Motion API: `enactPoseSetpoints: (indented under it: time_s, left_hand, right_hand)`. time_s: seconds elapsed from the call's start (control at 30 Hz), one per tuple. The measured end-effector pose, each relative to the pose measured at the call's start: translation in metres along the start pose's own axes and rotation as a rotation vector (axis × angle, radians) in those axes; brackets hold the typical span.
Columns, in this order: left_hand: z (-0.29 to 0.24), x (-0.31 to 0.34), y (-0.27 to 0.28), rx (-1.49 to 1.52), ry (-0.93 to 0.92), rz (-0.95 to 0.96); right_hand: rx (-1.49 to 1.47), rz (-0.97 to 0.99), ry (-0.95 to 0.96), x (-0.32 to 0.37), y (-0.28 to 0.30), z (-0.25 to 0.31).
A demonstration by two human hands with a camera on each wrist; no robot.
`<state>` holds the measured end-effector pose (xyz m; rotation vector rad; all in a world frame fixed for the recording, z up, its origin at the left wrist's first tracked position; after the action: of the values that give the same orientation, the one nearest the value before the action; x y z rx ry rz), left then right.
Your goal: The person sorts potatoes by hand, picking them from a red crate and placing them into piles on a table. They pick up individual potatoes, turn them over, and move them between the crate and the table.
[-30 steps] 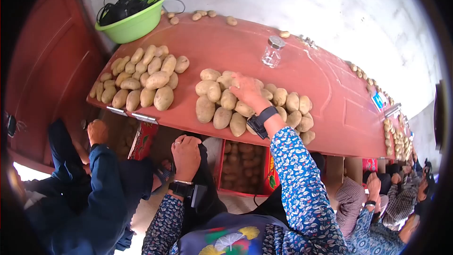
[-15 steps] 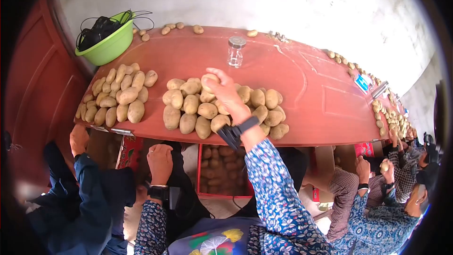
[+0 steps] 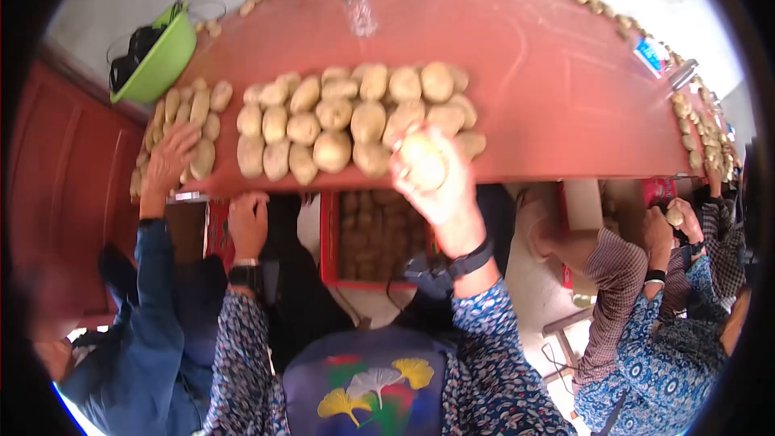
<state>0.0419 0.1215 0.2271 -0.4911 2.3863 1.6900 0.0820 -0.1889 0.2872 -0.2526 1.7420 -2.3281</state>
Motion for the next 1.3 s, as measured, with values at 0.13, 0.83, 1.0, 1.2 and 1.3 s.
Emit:
enactPoseSetpoints:
  time_s: [0.13,0.83,1.0,1.2,1.3]
  left_hand:
    - [0.018,-0.011,0.0,0.095,0.132,0.037]
    - [0.087,-0.015,0.018,-0.097,0.452,0.07]
    - [0.062,-0.015,0.017,-0.15,0.429,0.053]
    - [0.046,-0.015,0.011,-0.093,0.437,0.069]
    - [0.048,-0.012,0.005,0.012,0.361,0.057]
  right_hand:
    - [0.204,0.077,0.214,0.019,0.011,0.046]
    - [0.746,0.055,-0.321,0.06,0.099,-0.033]
    - [1.139,0.03,-0.188,0.053,0.128,-0.044]
    - [0.924,-0.071,-0.045,0.059,0.104,-0.01]
    - [0.694,-0.091,0.154,0.054,0.097,0.021]
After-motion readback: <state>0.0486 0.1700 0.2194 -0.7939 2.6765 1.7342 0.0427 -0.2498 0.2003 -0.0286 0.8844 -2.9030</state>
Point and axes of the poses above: each hand's wrist, its own x-axis away from the middle knuckle, its own y-axis out of the back of the hand, z = x × y, the point moved 8 cm from there along -x, towards the middle knuckle, and after that the axes turned 8 degrees about y, right-handed, at the moved point
